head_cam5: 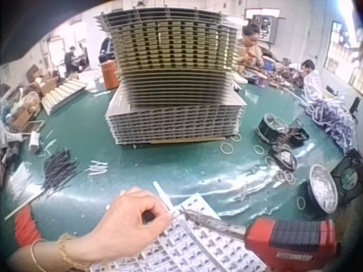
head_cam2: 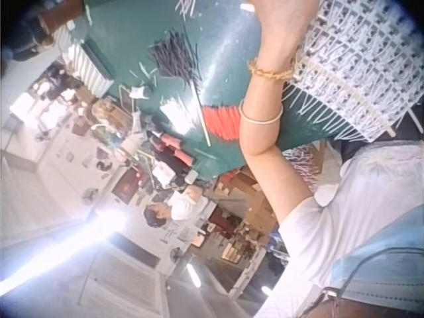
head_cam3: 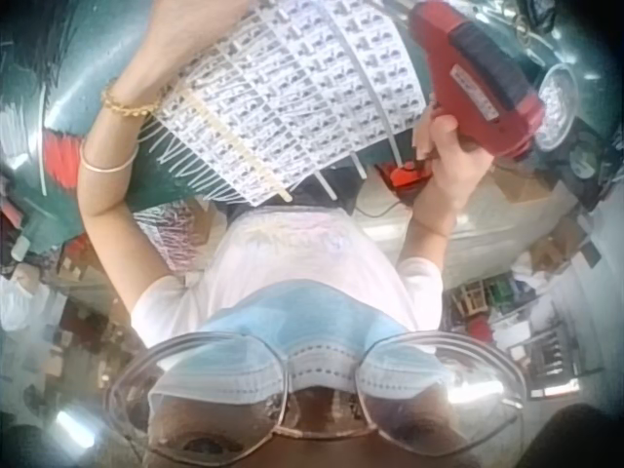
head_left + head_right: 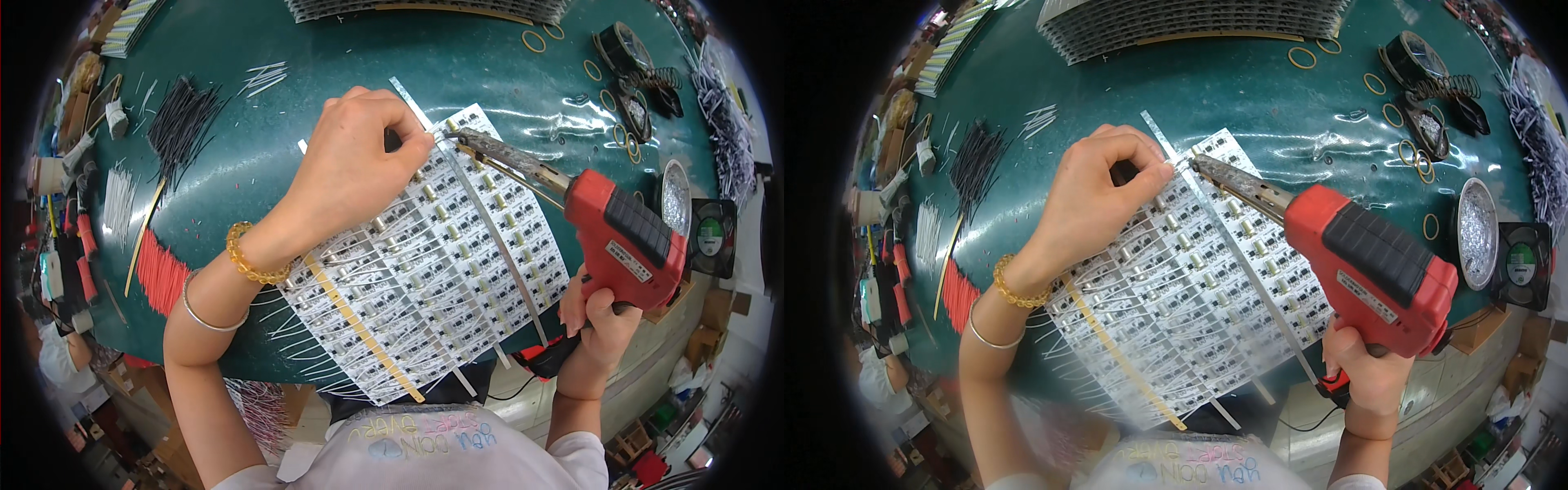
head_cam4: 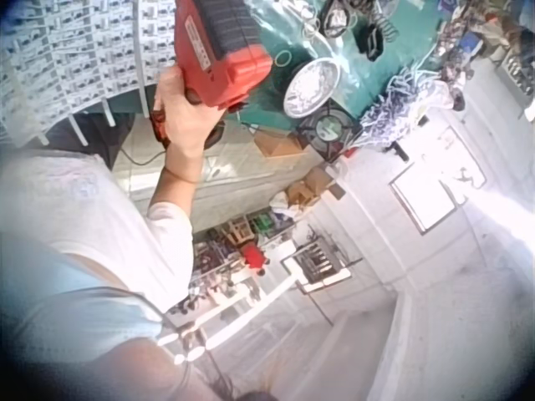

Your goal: The person uses a soldering iron to attach small white wires to a grid of LED modules on a circuit board. They repeatedly pick up wires, position them on the board, and apply heat to secure them. The task involves precise hand movements and tool manipulation.

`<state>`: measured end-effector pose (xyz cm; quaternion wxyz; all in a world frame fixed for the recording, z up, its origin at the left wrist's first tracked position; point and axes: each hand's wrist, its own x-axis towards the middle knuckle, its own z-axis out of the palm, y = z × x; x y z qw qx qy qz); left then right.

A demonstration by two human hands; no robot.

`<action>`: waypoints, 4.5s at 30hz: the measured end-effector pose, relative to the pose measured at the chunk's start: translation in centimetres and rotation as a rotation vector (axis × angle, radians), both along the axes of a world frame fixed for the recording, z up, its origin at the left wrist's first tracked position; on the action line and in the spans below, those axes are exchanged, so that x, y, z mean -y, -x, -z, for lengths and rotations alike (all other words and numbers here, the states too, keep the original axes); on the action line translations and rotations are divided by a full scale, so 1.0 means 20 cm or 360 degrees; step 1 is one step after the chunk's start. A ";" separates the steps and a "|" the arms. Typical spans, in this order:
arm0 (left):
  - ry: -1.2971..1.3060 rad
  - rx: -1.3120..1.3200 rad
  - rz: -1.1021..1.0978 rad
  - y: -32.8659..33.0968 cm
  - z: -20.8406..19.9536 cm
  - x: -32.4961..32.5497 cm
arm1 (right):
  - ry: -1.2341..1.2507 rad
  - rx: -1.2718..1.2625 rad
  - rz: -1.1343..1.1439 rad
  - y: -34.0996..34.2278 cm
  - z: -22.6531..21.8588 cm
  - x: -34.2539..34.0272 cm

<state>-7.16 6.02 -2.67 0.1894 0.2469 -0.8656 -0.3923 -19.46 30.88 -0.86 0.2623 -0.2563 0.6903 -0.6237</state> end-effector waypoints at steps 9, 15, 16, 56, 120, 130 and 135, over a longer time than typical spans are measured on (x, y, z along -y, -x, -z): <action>0.0115 0.0006 0.0014 0.00 0.01 0.00 | 0.0070 -0.0081 0.0041 -0.02 -0.02 -0.01; 0.0089 0.0027 0.0008 0.00 0.00 -0.01 | 0.0108 -0.0110 0.0020 -0.01 -0.01 0.00; 0.0081 0.0034 0.0006 0.00 0.00 -0.01 | 0.0107 -0.0113 0.0021 -0.01 -0.01 0.00; 0.0173 0.0059 -0.0003 0.01 0.01 -0.06 | 0.0048 0.0047 0.0047 -0.04 -0.01 -0.07; 0.0318 -0.0011 -0.0054 -0.02 0.02 -0.13 | 0.0000 -0.0043 0.0053 -0.07 0.01 -0.09; 0.0339 -0.0022 -0.0076 -0.01 0.02 -0.13 | 0.0081 -0.0010 0.0062 -0.08 0.00 -0.10; 0.0348 -0.0042 -0.0068 -0.02 0.02 -0.13 | 0.0073 -0.0004 0.0058 -0.07 0.00 -0.10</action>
